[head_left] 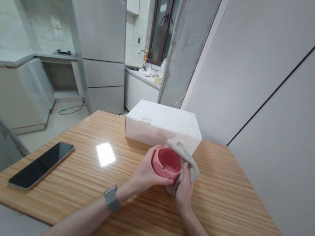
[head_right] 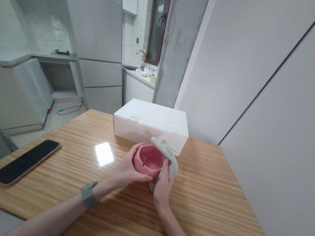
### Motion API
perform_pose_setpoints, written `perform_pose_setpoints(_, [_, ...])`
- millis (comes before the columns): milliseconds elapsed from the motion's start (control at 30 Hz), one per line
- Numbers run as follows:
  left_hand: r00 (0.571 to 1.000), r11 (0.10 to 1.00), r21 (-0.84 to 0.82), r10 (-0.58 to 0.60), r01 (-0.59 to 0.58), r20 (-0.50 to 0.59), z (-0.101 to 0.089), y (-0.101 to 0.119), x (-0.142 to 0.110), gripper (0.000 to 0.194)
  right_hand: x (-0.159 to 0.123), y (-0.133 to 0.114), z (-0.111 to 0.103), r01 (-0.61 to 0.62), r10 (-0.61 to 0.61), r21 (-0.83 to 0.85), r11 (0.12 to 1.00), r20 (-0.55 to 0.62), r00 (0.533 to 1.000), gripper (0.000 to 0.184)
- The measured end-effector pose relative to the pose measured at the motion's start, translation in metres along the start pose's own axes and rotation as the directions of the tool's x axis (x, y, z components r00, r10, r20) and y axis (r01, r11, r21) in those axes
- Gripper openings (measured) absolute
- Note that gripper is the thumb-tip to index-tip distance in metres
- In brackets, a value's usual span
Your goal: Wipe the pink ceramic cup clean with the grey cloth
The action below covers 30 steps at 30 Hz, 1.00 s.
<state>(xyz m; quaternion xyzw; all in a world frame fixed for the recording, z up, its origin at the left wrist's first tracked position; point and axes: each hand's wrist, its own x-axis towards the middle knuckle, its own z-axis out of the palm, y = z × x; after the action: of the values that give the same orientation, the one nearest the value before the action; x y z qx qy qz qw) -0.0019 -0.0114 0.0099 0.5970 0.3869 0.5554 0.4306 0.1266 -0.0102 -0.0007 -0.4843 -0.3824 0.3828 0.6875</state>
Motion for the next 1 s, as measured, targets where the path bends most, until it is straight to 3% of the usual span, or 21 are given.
perform_pose_setpoints(67, [0.985,0.958,-0.234,-0.148,0.166,0.093,0.0,0.0,0.002,0.083,-0.007,0.002,0.0,0.06,-0.058,0.025,0.998,-0.081,0.995,0.045])
perform_pose_setpoints(167, [0.933,0.754,-0.55,-0.279,0.36,0.228,0.002,0.001,0.005,0.051,-0.01,0.005,-0.005,0.084,-0.08,0.021,0.996,-0.157,0.984,0.045])
perform_pose_setpoints(267, [0.905,0.617,-0.663,-0.312,0.424,0.288,0.005,0.003,0.003,0.043,-0.006,0.01,-0.014,0.115,-0.121,-0.045,0.992,-0.159,0.98,0.043])
perform_pose_setpoints(333, [0.88,0.583,-0.659,-0.319,0.475,0.352,0.006,0.003,0.0,0.043,-0.004,0.014,-0.022,0.241,-0.251,-0.111,0.964,-0.08,0.965,0.04])
perform_pose_setpoints(400, [0.818,0.567,-0.593,-0.348,0.572,0.458,0.004,0.002,-0.002,0.05,-0.002,0.013,-0.03,0.459,-0.445,-0.168,0.872,0.119,0.888,0.037])
perform_pose_setpoints(467, [0.75,0.58,-0.49,-0.395,0.651,0.53,0.002,0.0,-0.003,0.059,-0.001,0.008,-0.036,0.676,-0.591,-0.173,0.717,0.362,0.72,0.036])
perform_pose_setpoints(500, [0.742,0.604,-0.452,-0.41,0.657,0.531,0.001,-0.001,-0.002,0.062,-0.001,0.004,-0.039,0.749,-0.623,-0.163,0.643,0.458,0.634,0.036])
perform_pose_setpoints(533, [0.761,0.644,-0.43,-0.414,0.633,0.499,0.0,-0.002,-0.002,0.063,-0.001,0.001,-0.042,0.795,-0.627,-0.155,0.586,0.534,0.567,0.036])
perform_pose_setpoints(600, [0.854,0.767,-0.397,-0.375,0.505,0.36,-0.002,-0.003,-0.001,0.057,0.0,-0.006,-0.044,0.836,-0.578,-0.147,0.529,0.659,0.482,0.037])
perform_pose_setpoints(667, [0.93,0.887,-0.305,-0.281,0.345,0.236,-0.004,-0.003,0.0,0.049,0.002,-0.01,-0.044,0.846,-0.492,-0.149,0.513,0.756,0.431,0.038])
perform_pose_setpoints(733, [0.969,0.957,-0.205,-0.17,0.206,0.178,-0.006,-0.002,0.001,0.044,0.005,-0.01,-0.041,0.848,-0.421,-0.151,0.508,0.815,0.398,0.039])
perform_pose_setpoints(833, [0.99,0.985,-0.139,-0.088,0.103,0.112,-0.007,-0.001,0.0,0.042,0.008,-0.007,-0.034,0.838,-0.356,-0.18,0.515,0.844,0.401,0.042])
perform_pose_setpoints(1000, [0.996,0.984,-0.156,-0.089,0.09,0.016,0.001,-0.002,-0.007,0.06,0.009,0.002,-0.028,0.817,-0.359,-0.31,0.487,0.782,0.51,0.045])
